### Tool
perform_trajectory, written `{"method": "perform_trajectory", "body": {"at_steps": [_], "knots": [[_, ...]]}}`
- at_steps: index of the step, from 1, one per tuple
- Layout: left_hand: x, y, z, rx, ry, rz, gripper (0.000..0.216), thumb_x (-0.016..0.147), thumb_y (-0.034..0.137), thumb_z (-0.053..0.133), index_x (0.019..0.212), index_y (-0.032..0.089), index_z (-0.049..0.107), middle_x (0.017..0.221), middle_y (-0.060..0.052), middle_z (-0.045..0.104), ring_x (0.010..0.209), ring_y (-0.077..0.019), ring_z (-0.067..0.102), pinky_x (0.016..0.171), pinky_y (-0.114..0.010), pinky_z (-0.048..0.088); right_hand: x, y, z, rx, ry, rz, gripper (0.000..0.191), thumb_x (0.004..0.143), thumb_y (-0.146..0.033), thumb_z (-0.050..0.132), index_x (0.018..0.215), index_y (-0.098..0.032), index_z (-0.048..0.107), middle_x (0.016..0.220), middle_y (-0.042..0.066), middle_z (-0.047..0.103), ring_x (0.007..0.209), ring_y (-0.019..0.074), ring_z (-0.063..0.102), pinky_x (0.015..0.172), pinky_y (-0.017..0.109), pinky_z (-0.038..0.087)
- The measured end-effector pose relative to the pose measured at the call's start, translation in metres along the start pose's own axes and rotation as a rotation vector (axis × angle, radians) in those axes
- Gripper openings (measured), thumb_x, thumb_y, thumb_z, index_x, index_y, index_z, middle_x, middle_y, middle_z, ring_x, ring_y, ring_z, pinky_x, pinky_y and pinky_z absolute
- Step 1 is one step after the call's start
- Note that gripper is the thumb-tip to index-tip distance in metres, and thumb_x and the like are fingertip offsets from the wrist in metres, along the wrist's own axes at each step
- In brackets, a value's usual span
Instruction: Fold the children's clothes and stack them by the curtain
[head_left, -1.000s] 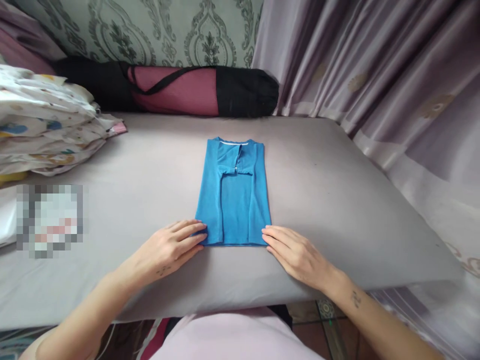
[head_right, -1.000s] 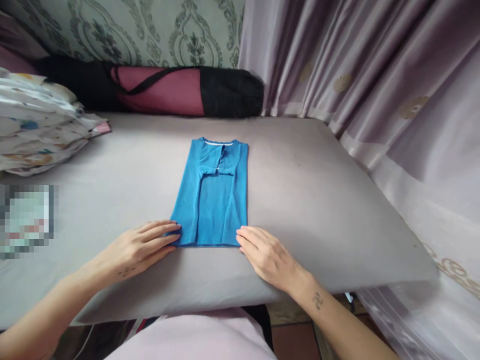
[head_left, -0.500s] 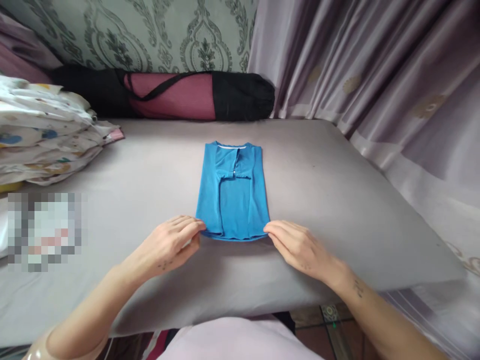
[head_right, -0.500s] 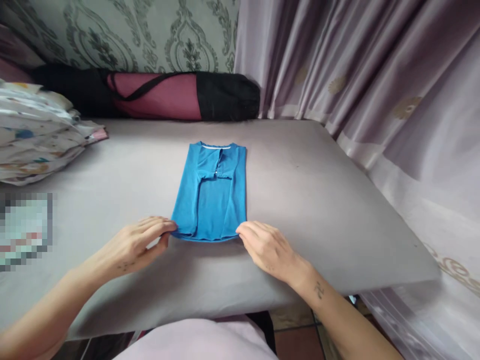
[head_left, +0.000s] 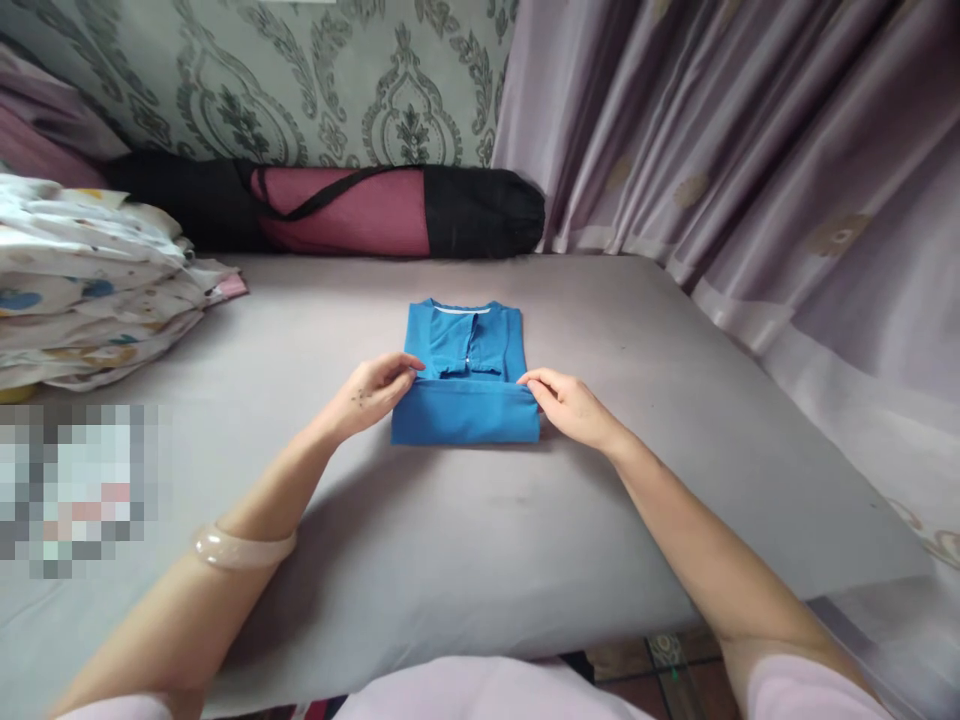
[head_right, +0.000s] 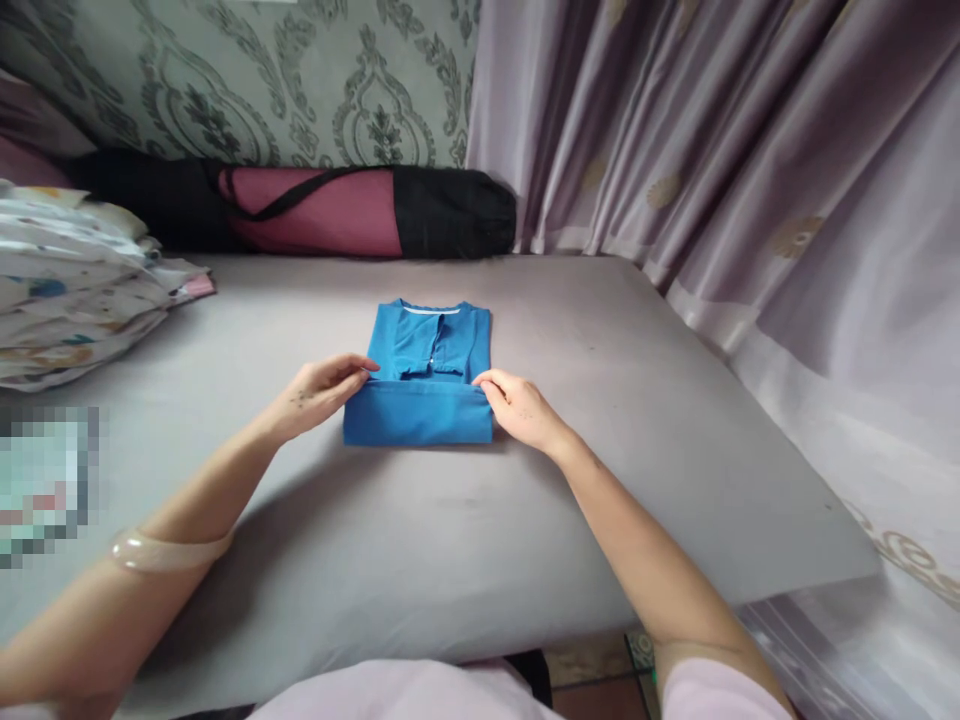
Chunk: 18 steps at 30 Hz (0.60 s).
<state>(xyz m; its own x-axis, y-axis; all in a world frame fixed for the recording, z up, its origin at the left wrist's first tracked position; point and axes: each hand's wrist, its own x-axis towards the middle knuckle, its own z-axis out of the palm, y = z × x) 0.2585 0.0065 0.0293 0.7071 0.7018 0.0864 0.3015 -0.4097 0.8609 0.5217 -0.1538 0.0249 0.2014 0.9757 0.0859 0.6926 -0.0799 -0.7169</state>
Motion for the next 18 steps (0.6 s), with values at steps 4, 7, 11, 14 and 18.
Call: {"method": "perform_trajectory", "body": {"at_steps": [4, 7, 11, 14, 18], "knots": [[0.013, -0.009, 0.01, -0.076, 0.072, -0.091, 0.033, 0.083, 0.044, 0.053, 0.095, 0.015, 0.063, 0.061, 0.004, 0.045, 0.056, -0.0101, 0.038, 0.051, -0.022, 0.03, 0.018, 0.013, 0.011, 0.001, 0.07, 0.018, 0.029, 0.093, -0.032, 0.043, 0.097, -0.02, 0.07, 0.089, 0.004, 0.072, 0.077, 0.0168, 0.063, 0.078, 0.03, 0.048], [0.014, -0.015, 0.015, -0.063, 0.095, -0.178, 0.038, 0.082, 0.049, 0.054, 0.093, 0.014, 0.064, 0.06, 0.004, 0.045, 0.055, -0.0102, 0.039, 0.05, -0.022, 0.03, 0.023, 0.02, 0.021, 0.011, 0.089, 0.078, 0.027, 0.092, -0.032, 0.046, 0.094, -0.02, 0.07, 0.092, 0.005, 0.073, 0.084, 0.0188, 0.065, 0.081, 0.032, 0.049], [0.006, -0.022, 0.013, -0.082, 0.06, -0.208, 0.046, 0.08, 0.054, 0.059, 0.102, 0.014, 0.063, 0.067, 0.002, 0.052, 0.062, -0.012, 0.047, 0.054, -0.023, 0.036, 0.018, 0.027, 0.026, 0.127, 0.066, 0.151, 0.03, 0.091, -0.039, 0.049, 0.104, -0.018, 0.067, 0.09, 0.006, 0.072, 0.083, 0.0188, 0.065, 0.08, 0.033, 0.051], [-0.001, -0.027, 0.01, -0.138, 0.014, -0.142, 0.049, 0.076, 0.045, 0.065, 0.114, 0.015, 0.058, 0.073, 0.003, 0.053, 0.066, -0.0117, 0.049, 0.058, -0.022, 0.04, 0.01, 0.028, 0.025, 0.303, 0.013, 0.105, 0.041, 0.087, -0.034, 0.056, 0.124, -0.018, 0.057, 0.099, 0.007, 0.069, 0.078, 0.0145, 0.065, 0.075, 0.03, 0.053], [-0.005, -0.027, 0.008, -0.137, -0.006, -0.117, 0.047, 0.076, 0.033, 0.06, 0.12, 0.016, 0.055, 0.083, 0.001, 0.057, 0.067, -0.0106, 0.05, 0.06, -0.022, 0.041, 0.003, 0.026, 0.026, 0.304, 0.083, 0.04, 0.053, 0.08, -0.025, 0.059, 0.132, -0.02, 0.052, 0.116, 0.011, 0.064, 0.077, 0.0118, 0.062, 0.071, 0.027, 0.054]]}}
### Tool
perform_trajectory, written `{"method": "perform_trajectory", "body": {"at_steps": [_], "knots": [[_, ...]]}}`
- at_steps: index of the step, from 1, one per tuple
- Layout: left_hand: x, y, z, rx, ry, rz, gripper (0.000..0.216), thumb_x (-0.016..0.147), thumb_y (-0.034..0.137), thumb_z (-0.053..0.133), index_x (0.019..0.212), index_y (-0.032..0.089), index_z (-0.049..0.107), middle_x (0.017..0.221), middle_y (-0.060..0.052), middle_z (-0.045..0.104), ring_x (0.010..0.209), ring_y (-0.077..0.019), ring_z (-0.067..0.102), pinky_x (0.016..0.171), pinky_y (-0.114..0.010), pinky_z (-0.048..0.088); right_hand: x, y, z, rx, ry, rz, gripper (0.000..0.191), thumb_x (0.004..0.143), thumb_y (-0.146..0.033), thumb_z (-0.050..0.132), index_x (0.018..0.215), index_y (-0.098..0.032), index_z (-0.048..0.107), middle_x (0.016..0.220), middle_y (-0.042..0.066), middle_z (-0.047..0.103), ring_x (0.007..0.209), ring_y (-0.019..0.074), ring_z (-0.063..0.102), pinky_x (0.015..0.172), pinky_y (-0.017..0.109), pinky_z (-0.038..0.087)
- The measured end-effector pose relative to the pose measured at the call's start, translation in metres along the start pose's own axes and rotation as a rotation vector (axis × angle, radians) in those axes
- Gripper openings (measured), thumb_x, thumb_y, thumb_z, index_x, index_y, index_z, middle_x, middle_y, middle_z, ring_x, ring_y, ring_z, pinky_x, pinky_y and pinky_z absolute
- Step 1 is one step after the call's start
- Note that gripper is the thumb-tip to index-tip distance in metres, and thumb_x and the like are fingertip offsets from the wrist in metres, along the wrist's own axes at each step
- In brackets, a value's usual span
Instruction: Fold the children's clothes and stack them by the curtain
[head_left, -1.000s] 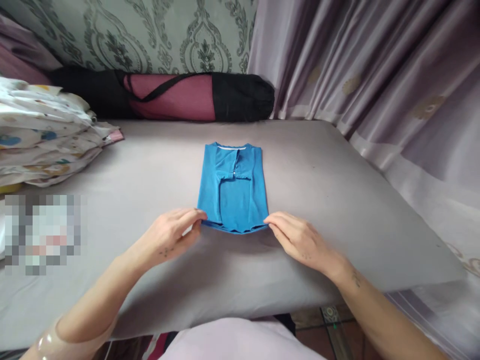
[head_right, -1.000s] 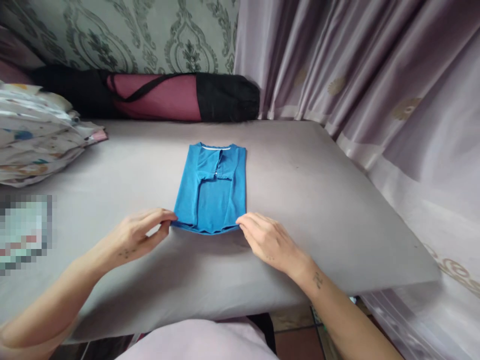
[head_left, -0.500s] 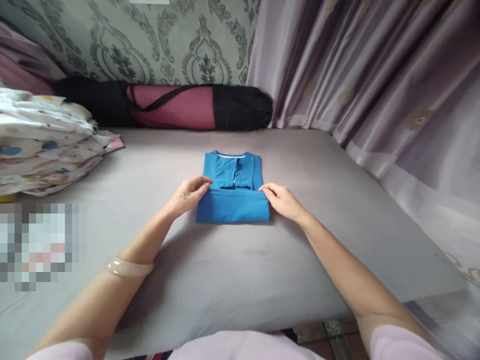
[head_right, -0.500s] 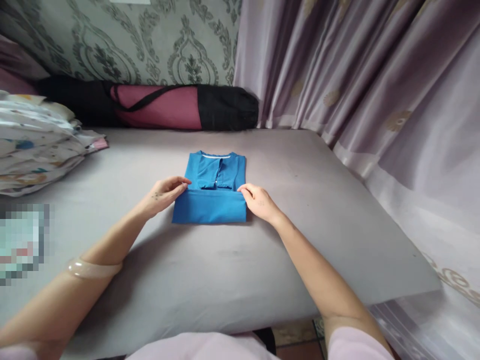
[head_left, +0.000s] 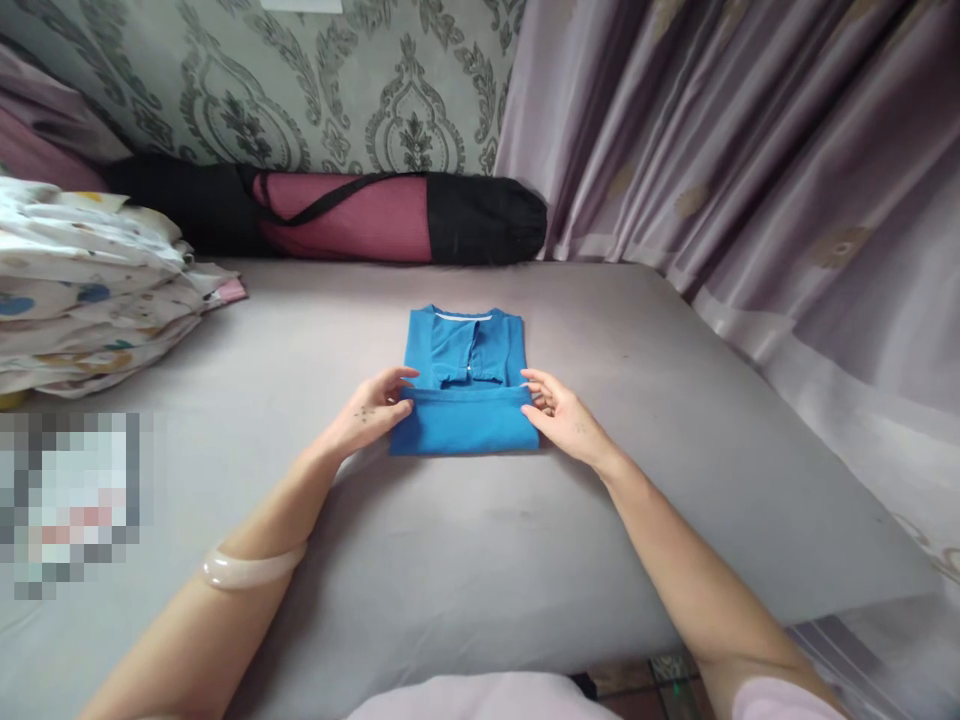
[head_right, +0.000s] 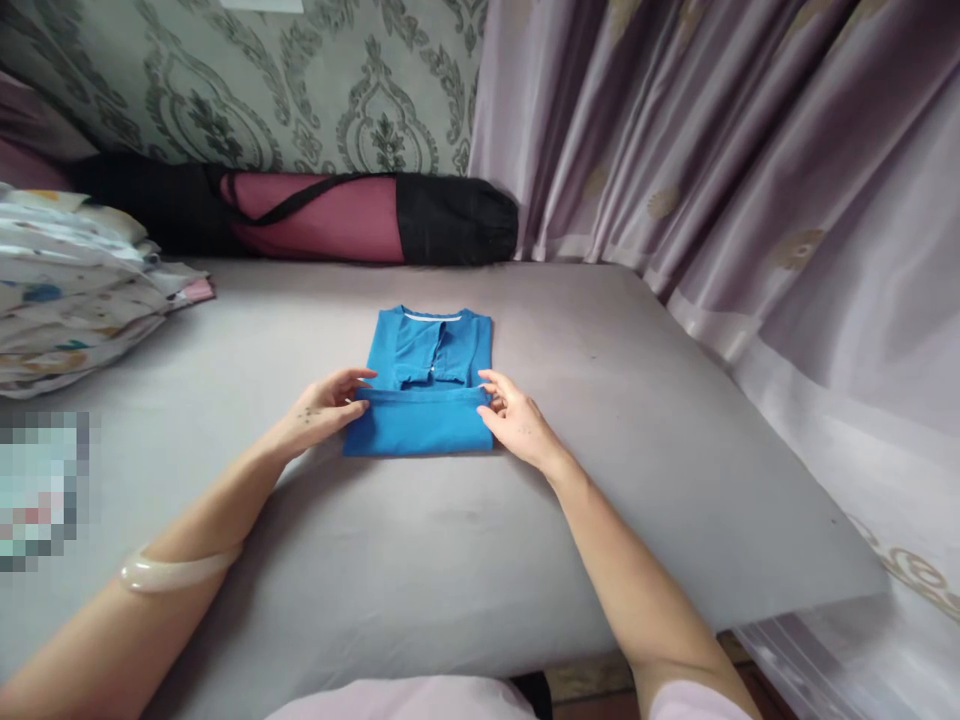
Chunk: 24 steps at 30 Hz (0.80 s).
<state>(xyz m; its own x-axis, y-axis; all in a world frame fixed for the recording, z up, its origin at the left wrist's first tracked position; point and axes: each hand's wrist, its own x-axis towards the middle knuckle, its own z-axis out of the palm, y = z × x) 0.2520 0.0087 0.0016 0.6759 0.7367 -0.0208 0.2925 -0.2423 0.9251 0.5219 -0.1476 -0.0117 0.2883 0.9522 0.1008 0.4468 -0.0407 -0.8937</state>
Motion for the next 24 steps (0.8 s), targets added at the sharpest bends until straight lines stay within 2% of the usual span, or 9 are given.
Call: {"method": "perform_trajectory", "body": {"at_steps": [5, 9, 11, 13, 15, 18, 21, 24], "knots": [[0.0, 0.001, 0.0, 0.08, 0.047, 0.009, 0.046, 0.075, 0.033, 0.057, 0.117, 0.016, 0.057, 0.094, -0.003, 0.061, 0.071, -0.0113, 0.054, 0.063, -0.023, 0.045, -0.001, 0.007, 0.006, -0.232, 0.067, -0.046, 0.048, 0.084, -0.024, 0.057, 0.132, -0.02, 0.054, 0.104, 0.009, 0.068, 0.071, 0.0125, 0.062, 0.077, 0.031, 0.054], [0.0, -0.007, 0.001, 0.205, 0.071, 0.062, 0.043, 0.081, 0.036, 0.055, 0.119, 0.016, 0.055, 0.095, -0.003, 0.061, 0.071, -0.012, 0.055, 0.066, -0.025, 0.049, -0.002, 0.011, 0.005, -0.331, 0.087, -0.076, 0.044, 0.087, -0.024, 0.054, 0.131, -0.019, 0.053, 0.112, 0.011, 0.064, 0.07, 0.0132, 0.063, 0.079, 0.035, 0.056], [0.0, -0.009, 0.004, 0.355, 0.173, 0.138, 0.039, 0.084, 0.036, 0.055, 0.118, 0.017, 0.056, 0.102, -0.007, 0.061, 0.078, -0.015, 0.058, 0.075, -0.031, 0.052, -0.004, 0.007, 0.004, -0.402, 0.104, -0.095, 0.041, 0.09, -0.024, 0.049, 0.13, -0.018, 0.054, 0.112, 0.013, 0.064, 0.078, 0.0173, 0.066, 0.082, 0.038, 0.056], [-0.002, -0.007, 0.011, 0.544, 0.293, 0.234, 0.035, 0.089, 0.035, 0.053, 0.118, 0.016, 0.057, 0.111, -0.012, 0.061, 0.09, -0.0204, 0.061, 0.087, -0.04, 0.051, -0.007, -0.002, 0.005, -0.498, 0.145, -0.145, 0.039, 0.094, -0.023, 0.041, 0.13, -0.016, 0.055, 0.113, 0.016, 0.063, 0.096, 0.0235, 0.066, 0.089, 0.042, 0.054], [-0.005, -0.001, 0.023, 0.69, 0.318, 0.332, 0.035, 0.094, 0.033, 0.046, 0.122, 0.016, 0.056, 0.119, -0.016, 0.06, 0.105, -0.0258, 0.06, 0.095, -0.047, 0.048, -0.01, -0.015, 0.01, -0.579, 0.167, -0.219, 0.042, 0.098, -0.023, 0.034, 0.135, -0.016, 0.052, 0.123, 0.018, 0.06, 0.117, 0.0274, 0.059, 0.1, 0.046, 0.049], [-0.011, 0.009, 0.047, 0.811, 0.196, 0.428, 0.041, 0.099, 0.033, 0.037, 0.134, 0.015, 0.05, 0.134, -0.018, 0.056, 0.128, -0.0297, 0.05, 0.105, -0.05, 0.042, -0.017, -0.031, 0.026, -0.672, 0.031, -0.323, 0.048, 0.1, -0.026, 0.031, 0.147, -0.016, 0.04, 0.147, 0.017, 0.046, 0.14, 0.0269, 0.038, 0.114, 0.05, 0.035], [-0.018, 0.01, 0.067, 0.914, 0.119, 0.421, 0.05, 0.1, 0.036, 0.033, 0.141, 0.011, 0.044, 0.148, -0.019, 0.045, 0.143, -0.0318, 0.031, 0.115, -0.054, 0.029, -0.024, -0.037, 0.042, -0.773, -0.183, -0.375, 0.054, 0.101, -0.034, 0.031, 0.152, -0.014, 0.031, 0.159, 0.014, 0.029, 0.149, 0.0257, 0.018, 0.12, 0.053, 0.02], [-0.021, 0.003, 0.075, 0.984, 0.069, 0.394, 0.055, 0.101, 0.042, 0.031, 0.145, 0.01, 0.042, 0.152, -0.019, 0.039, 0.146, -0.0324, 0.025, 0.117, -0.055, 0.023, -0.029, -0.036, 0.05, -0.827, -0.301, -0.339, 0.058, 0.101, -0.041, 0.033, 0.152, -0.014, 0.031, 0.16, 0.013, 0.024, 0.149, 0.0272, 0.014, 0.12, 0.055, 0.017]]}}
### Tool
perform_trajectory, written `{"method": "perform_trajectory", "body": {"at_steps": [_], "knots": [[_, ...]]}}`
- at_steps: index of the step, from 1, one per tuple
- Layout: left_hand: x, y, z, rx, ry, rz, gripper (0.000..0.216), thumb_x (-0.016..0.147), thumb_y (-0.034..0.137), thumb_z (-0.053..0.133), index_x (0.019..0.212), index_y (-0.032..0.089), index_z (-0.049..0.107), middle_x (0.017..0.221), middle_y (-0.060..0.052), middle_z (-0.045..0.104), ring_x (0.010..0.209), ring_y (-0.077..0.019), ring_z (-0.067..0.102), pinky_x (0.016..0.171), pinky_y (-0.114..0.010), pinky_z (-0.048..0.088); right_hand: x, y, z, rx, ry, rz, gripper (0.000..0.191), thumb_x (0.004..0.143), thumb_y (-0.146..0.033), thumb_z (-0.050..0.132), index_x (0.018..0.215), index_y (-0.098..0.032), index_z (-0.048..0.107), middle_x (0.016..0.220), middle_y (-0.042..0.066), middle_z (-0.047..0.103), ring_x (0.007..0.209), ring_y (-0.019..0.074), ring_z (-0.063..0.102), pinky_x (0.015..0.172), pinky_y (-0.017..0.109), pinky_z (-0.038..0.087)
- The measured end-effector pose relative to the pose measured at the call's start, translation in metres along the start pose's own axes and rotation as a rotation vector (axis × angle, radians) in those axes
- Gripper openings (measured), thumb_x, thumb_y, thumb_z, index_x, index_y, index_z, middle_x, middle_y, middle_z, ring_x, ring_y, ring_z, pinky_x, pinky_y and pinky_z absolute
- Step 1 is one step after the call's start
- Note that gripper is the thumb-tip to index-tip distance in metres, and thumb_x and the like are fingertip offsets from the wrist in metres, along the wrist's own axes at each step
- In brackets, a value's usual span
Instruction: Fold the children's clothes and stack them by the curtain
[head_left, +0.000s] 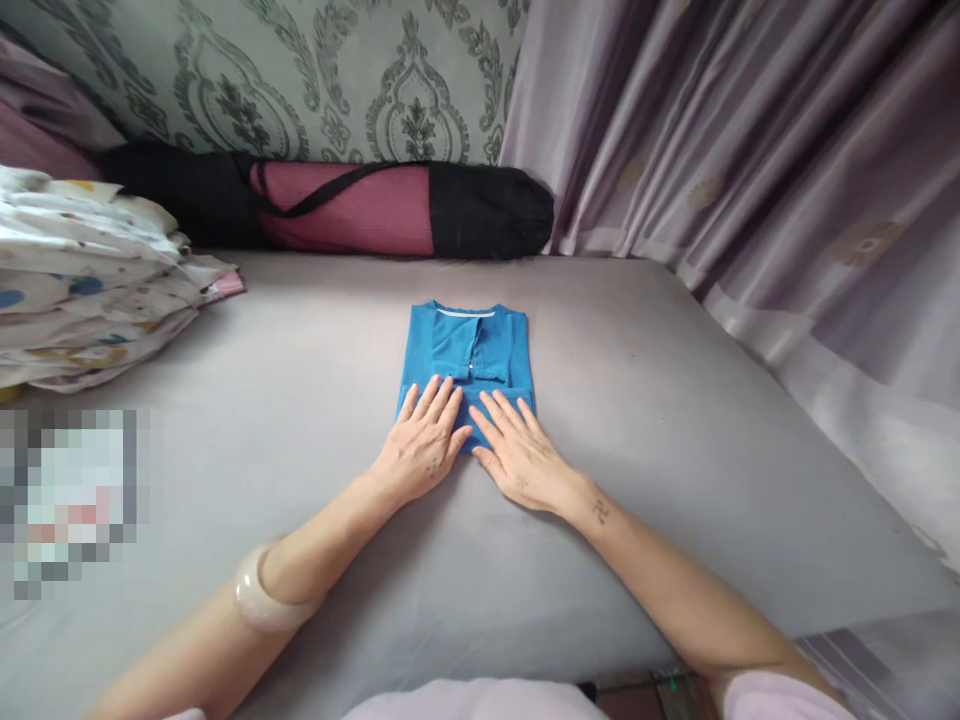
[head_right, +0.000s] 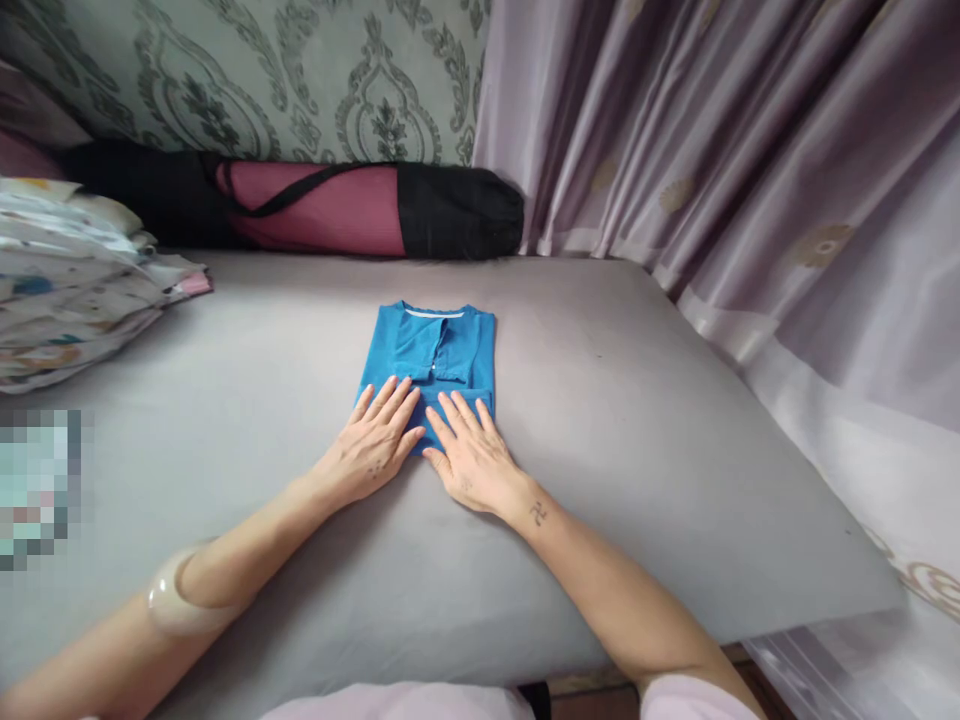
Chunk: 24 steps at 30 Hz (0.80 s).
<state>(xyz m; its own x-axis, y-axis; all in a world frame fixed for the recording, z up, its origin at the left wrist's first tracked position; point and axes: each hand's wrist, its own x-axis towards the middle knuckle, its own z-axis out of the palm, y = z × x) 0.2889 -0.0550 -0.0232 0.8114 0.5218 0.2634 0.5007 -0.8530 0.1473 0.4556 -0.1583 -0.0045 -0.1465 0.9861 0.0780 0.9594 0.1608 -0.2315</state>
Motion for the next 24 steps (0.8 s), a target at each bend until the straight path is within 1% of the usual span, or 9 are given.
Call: {"method": "perform_trajectory", "body": {"at_steps": [2, 5, 9, 12, 15, 17, 20, 24], "knots": [[-0.003, -0.002, 0.003, 0.015, -0.045, 0.007, 0.057, 0.1, 0.045, 0.031, 0.146, 0.012, 0.041, 0.154, -0.018, 0.036, 0.146, -0.0321, 0.025, 0.117, -0.056, 0.023, -0.001, 0.0, 0.001, -0.005, -0.043, 0.01, 0.059, 0.101, -0.044, 0.033, 0.152, -0.015, 0.031, 0.16, 0.014, 0.023, 0.149, 0.0285, 0.014, 0.119, 0.056, 0.018], [-0.004, -0.003, 0.002, 0.032, -0.093, 0.014, 0.059, 0.1, 0.047, 0.033, 0.148, 0.014, 0.039, 0.156, -0.018, 0.032, 0.147, -0.0323, 0.023, 0.116, -0.057, 0.023, -0.002, 0.0, -0.001, -0.01, -0.062, 0.017, 0.06, 0.101, -0.045, 0.033, 0.153, -0.015, 0.029, 0.161, 0.015, 0.021, 0.149, 0.0302, 0.012, 0.118, 0.058, 0.017], [-0.005, -0.001, -0.001, 0.04, -0.102, 0.003, 0.059, 0.1, 0.047, 0.033, 0.148, 0.013, 0.039, 0.156, -0.019, 0.03, 0.147, -0.0336, 0.021, 0.116, -0.057, 0.023, -0.005, -0.003, -0.003, -0.005, -0.074, 0.029, 0.061, 0.101, -0.047, 0.032, 0.153, -0.015, 0.029, 0.161, 0.015, 0.016, 0.149, 0.0311, 0.009, 0.118, 0.059, 0.017], [-0.007, 0.001, 0.001, 0.046, -0.044, -0.056, 0.066, 0.098, 0.052, 0.031, 0.149, 0.01, 0.036, 0.156, -0.022, 0.03, 0.147, -0.0354, 0.022, 0.115, -0.058, 0.022, -0.007, -0.005, -0.001, -0.013, -0.038, 0.107, 0.066, 0.1, -0.049, 0.032, 0.153, -0.01, 0.026, 0.161, 0.019, 0.011, 0.149, 0.0317, 0.008, 0.118, 0.057, 0.018], [-0.01, 0.002, 0.006, 0.053, -0.021, -0.091, 0.07, 0.098, 0.056, 0.03, 0.15, 0.009, 0.034, 0.155, -0.023, 0.031, 0.146, -0.0356, 0.024, 0.115, -0.058, 0.022, -0.008, -0.006, 0.002, -0.016, -0.027, 0.164, 0.072, 0.099, -0.052, 0.032, 0.151, -0.004, 0.028, 0.16, 0.023, 0.013, 0.149, 0.0324, 0.009, 0.119, 0.056, 0.018], [-0.011, 0.001, 0.007, 0.056, -0.036, -0.1, 0.072, 0.097, 0.057, 0.029, 0.149, 0.009, 0.034, 0.155, -0.023, 0.032, 0.146, -0.0355, 0.024, 0.116, -0.057, 0.023, -0.008, -0.007, 0.004, -0.015, -0.039, 0.173, 0.075, 0.098, -0.054, 0.032, 0.151, -0.001, 0.028, 0.159, 0.023, 0.014, 0.149, 0.033, 0.01, 0.119, 0.055, 0.018], [-0.01, 0.001, 0.007, 0.068, -0.07, -0.128, 0.078, 0.096, 0.061, 0.027, 0.149, 0.005, 0.033, 0.155, -0.024, 0.03, 0.146, -0.0358, 0.024, 0.116, -0.056, 0.023, -0.007, -0.009, 0.006, -0.026, -0.041, 0.212, 0.079, 0.098, -0.056, 0.03, 0.151, 0.003, 0.025, 0.159, 0.024, 0.013, 0.148, 0.0338, 0.01, 0.119, 0.054, 0.018], [-0.009, -0.001, 0.002, 0.114, -0.136, -0.216, 0.085, 0.096, 0.063, 0.022, 0.149, -0.002, 0.028, 0.155, -0.027, 0.026, 0.147, -0.0355, 0.022, 0.116, -0.055, 0.023, -0.007, -0.008, 0.009, -0.066, -0.015, 0.322, 0.08, 0.098, -0.054, 0.03, 0.151, 0.006, 0.021, 0.159, 0.025, 0.011, 0.148, 0.0338, 0.01, 0.119, 0.051, 0.02]]}}
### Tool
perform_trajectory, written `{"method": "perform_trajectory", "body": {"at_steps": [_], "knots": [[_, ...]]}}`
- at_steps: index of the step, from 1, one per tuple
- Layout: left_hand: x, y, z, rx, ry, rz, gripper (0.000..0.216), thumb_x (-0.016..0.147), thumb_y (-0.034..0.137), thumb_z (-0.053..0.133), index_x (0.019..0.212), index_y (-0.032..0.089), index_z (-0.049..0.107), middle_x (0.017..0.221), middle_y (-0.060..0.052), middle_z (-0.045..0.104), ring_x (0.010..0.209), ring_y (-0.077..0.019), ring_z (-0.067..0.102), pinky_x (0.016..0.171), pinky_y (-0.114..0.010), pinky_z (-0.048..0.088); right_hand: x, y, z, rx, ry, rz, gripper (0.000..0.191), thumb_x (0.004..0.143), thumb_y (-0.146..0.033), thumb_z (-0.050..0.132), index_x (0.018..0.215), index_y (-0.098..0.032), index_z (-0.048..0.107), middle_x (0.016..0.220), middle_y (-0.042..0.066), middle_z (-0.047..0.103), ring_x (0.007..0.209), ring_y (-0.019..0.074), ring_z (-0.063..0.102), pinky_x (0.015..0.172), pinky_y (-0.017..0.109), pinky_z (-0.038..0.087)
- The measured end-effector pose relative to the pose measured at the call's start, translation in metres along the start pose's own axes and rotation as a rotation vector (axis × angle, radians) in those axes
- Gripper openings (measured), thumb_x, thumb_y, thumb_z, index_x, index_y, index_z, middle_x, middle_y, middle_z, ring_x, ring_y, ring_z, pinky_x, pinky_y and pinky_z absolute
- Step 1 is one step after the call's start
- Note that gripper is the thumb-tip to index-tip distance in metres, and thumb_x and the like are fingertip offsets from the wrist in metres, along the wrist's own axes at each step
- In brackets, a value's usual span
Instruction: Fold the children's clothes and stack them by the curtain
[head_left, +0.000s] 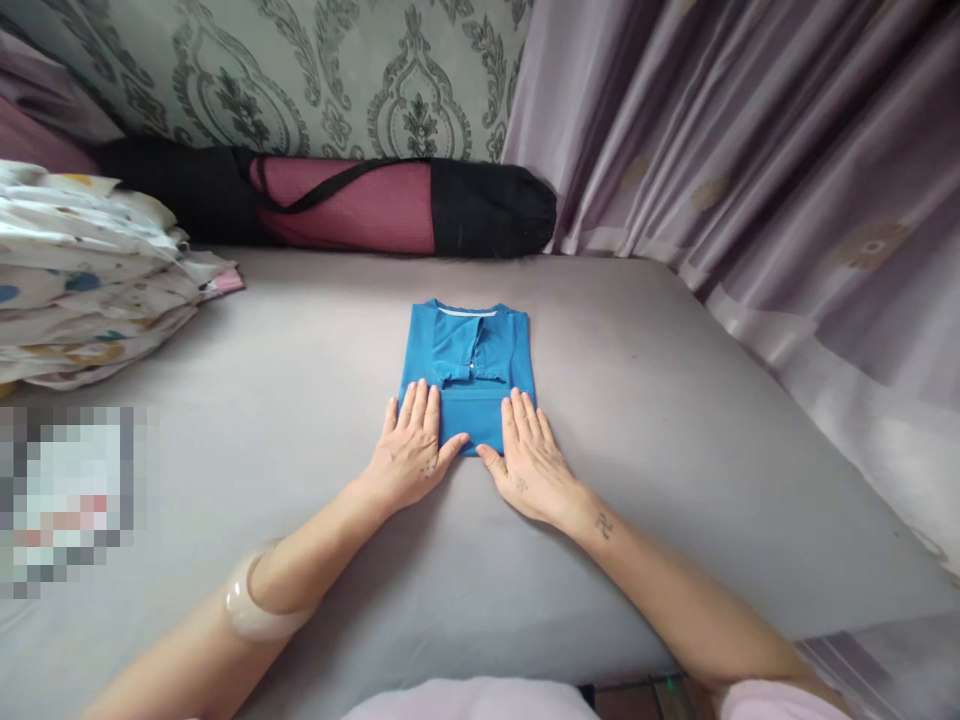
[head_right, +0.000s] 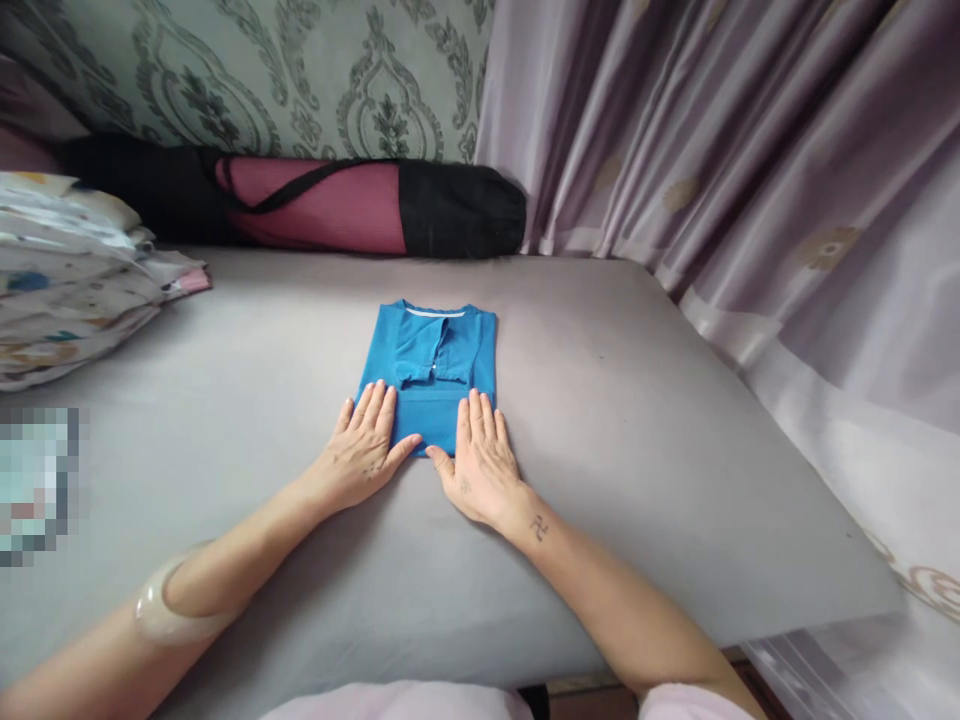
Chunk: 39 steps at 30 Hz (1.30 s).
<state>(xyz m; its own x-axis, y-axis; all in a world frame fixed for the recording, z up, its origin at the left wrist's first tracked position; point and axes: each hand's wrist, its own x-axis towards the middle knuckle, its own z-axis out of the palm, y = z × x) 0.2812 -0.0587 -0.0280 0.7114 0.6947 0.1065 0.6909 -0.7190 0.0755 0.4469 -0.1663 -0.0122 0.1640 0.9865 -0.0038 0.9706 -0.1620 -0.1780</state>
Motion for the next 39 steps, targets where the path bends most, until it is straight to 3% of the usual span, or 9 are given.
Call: {"method": "perform_trajectory", "body": {"at_steps": [6, 10, 14, 16, 19, 27, 33, 39], "knots": [[0.0, -0.003, -0.004, 0.022, -0.06, -0.046, 0.087, 0.095, 0.064, 0.025, 0.149, -0.004, 0.027, 0.156, -0.026, 0.023, 0.147, -0.0353, 0.02, 0.118, -0.054, 0.021, -0.001, 0.002, 0.001, -0.057, 0.025, 0.05, 0.067, 0.097, -0.034, 0.034, 0.15, 0.006, 0.025, 0.159, 0.023, 0.014, 0.148, 0.0319, 0.013, 0.12, 0.049, 0.021], [0.004, -0.004, -0.008, -0.094, -0.03, -0.066, 0.079, 0.096, 0.062, 0.027, 0.146, 0.001, 0.035, 0.154, -0.024, 0.031, 0.146, -0.0348, 0.024, 0.117, -0.056, 0.022, 0.002, 0.005, -0.006, -0.05, 0.072, 0.035, 0.061, 0.096, -0.029, 0.033, 0.149, 0.003, 0.031, 0.157, 0.022, 0.022, 0.148, 0.03, 0.018, 0.12, 0.049, 0.022], [0.015, -0.011, -0.015, -0.359, 0.119, -0.22, 0.055, 0.101, 0.045, 0.022, 0.139, 0.012, 0.046, 0.147, -0.017, 0.047, 0.141, -0.0272, 0.037, 0.116, -0.052, 0.027, 0.012, 0.012, -0.017, -0.034, 0.133, -0.215, 0.057, 0.098, -0.025, 0.029, 0.152, -0.004, 0.027, 0.161, 0.014, 0.017, 0.15, 0.0242, 0.009, 0.122, 0.049, 0.016], [0.02, -0.019, -0.018, -0.474, 0.229, -0.26, 0.049, 0.101, 0.041, 0.025, 0.135, 0.015, 0.048, 0.143, -0.015, 0.051, 0.138, -0.0255, 0.041, 0.115, -0.048, 0.031, 0.017, 0.017, -0.02, -0.019, 0.097, -0.358, 0.057, 0.099, -0.024, 0.029, 0.153, -0.008, 0.025, 0.162, 0.011, 0.015, 0.15, 0.0222, 0.006, 0.123, 0.047, 0.015], [0.025, -0.032, -0.02, -0.586, 0.317, -0.308, 0.044, 0.098, 0.038, 0.031, 0.129, 0.015, 0.052, 0.136, -0.016, 0.057, 0.132, -0.0254, 0.048, 0.111, -0.046, 0.037, 0.021, 0.024, -0.018, -0.001, -0.002, -0.423, 0.055, 0.099, -0.025, 0.029, 0.152, -0.009, 0.028, 0.16, 0.011, 0.021, 0.149, 0.0218, 0.011, 0.122, 0.047, 0.016], [0.029, -0.041, -0.026, -0.776, 0.278, -0.523, 0.043, 0.095, 0.035, 0.033, 0.125, 0.013, 0.055, 0.131, -0.016, 0.06, 0.125, -0.0256, 0.054, 0.109, -0.045, 0.039, 0.023, 0.03, -0.021, -0.008, -0.115, -0.415, 0.056, 0.1, -0.028, 0.029, 0.152, -0.007, 0.029, 0.16, 0.013, 0.022, 0.149, 0.0238, 0.013, 0.122, 0.049, 0.017], [0.031, -0.04, -0.026, -0.851, 0.297, -0.578, 0.043, 0.094, 0.031, 0.033, 0.126, 0.013, 0.055, 0.134, -0.016, 0.059, 0.126, -0.0261, 0.053, 0.11, -0.045, 0.038, 0.044, -0.006, -0.032, -0.044, -0.041, -0.52, 0.055, 0.101, -0.033, 0.027, 0.151, -0.009, 0.032, 0.16, 0.012, 0.023, 0.149, 0.0243, 0.014, 0.122, 0.05, 0.012], [0.031, -0.044, -0.022, -0.894, 0.312, -0.575, 0.044, 0.093, 0.028, 0.032, 0.126, 0.01, 0.055, 0.134, -0.017, 0.058, 0.128, -0.0242, 0.052, 0.111, -0.042, 0.037, 0.072, -0.042, -0.009, 0.01, -0.107, -0.669, 0.057, 0.101, -0.032, 0.028, 0.152, -0.007, 0.027, 0.16, 0.012, 0.022, 0.149, 0.0239, 0.014, 0.122, 0.048, 0.012]]}}
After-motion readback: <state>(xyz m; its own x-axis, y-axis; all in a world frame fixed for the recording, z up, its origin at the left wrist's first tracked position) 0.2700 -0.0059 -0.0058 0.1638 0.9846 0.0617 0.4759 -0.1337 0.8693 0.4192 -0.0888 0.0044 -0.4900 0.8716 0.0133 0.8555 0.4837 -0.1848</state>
